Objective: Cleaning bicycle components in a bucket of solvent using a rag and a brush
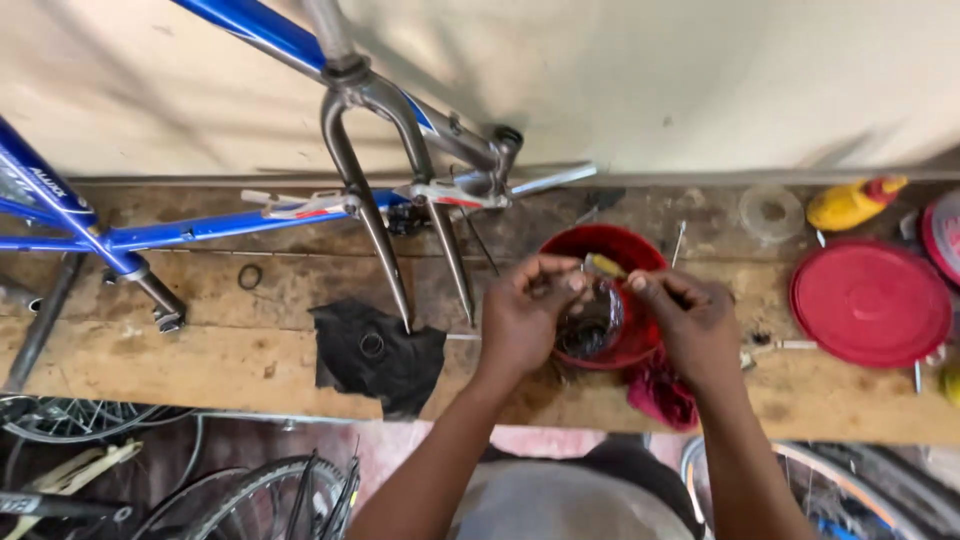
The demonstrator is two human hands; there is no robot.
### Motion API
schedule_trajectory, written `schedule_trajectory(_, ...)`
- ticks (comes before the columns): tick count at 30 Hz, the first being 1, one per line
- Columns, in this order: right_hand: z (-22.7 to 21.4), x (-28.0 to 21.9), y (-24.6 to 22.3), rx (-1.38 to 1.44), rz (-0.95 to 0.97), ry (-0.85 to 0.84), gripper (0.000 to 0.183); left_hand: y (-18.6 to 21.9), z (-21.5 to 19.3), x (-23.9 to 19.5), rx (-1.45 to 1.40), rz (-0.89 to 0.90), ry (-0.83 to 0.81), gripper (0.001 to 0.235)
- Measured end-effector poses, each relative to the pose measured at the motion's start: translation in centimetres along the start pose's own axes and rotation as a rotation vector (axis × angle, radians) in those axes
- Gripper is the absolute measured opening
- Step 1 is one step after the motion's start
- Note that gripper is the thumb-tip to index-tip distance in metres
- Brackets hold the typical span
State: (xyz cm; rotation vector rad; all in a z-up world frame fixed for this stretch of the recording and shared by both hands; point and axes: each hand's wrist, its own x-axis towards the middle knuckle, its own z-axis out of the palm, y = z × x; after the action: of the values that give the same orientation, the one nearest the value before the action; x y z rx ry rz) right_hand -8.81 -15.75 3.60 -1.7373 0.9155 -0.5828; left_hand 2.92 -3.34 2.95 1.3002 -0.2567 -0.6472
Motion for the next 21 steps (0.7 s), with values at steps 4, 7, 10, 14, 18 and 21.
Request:
schedule_trajectory(4, -1.2, 0.7, 0.1, -0.005, 0.015, 0.004, 0.016, -0.2, 1.2, 1.3, -0.017, 0.024, -0.019, 0.017)
schedule_trajectory(7, -2.1, 0.6, -0.3, -0.061, 0.076, 0.024, 0.011, 0.2, 2.6, -0.2, 0.075, 0.013, -0.052, 0.015)
schedule_trajectory(10, -2.9, 2.3, -0.3, -0.010, 0.034, 0.008, 0.013, 0.9, 3.6, -0.1, 0.092, 0.041, -0.012, 0.017)
schedule_trajectory(14, -3.1, 2.3, -0.4, -0.117, -0.064, -0.044, 0.009, 0.5, 3.4, -0.3, 0.111, 0.064, -0.012, 0.015)
schedule_trajectory(18, -2.8, 1.8, -1.5, -0.169, -0.106, -0.083, 0.009, 1.2, 2.7, -0.2, 0.215, 0.159, -0.087, 0.014)
schedule_trajectory(21, -3.4, 1.8, -0.5, -0.157, -0.119, -0.067, 0.010, 0.9, 2.4, -0.5, 0.159, 0.114, -0.059, 0.015)
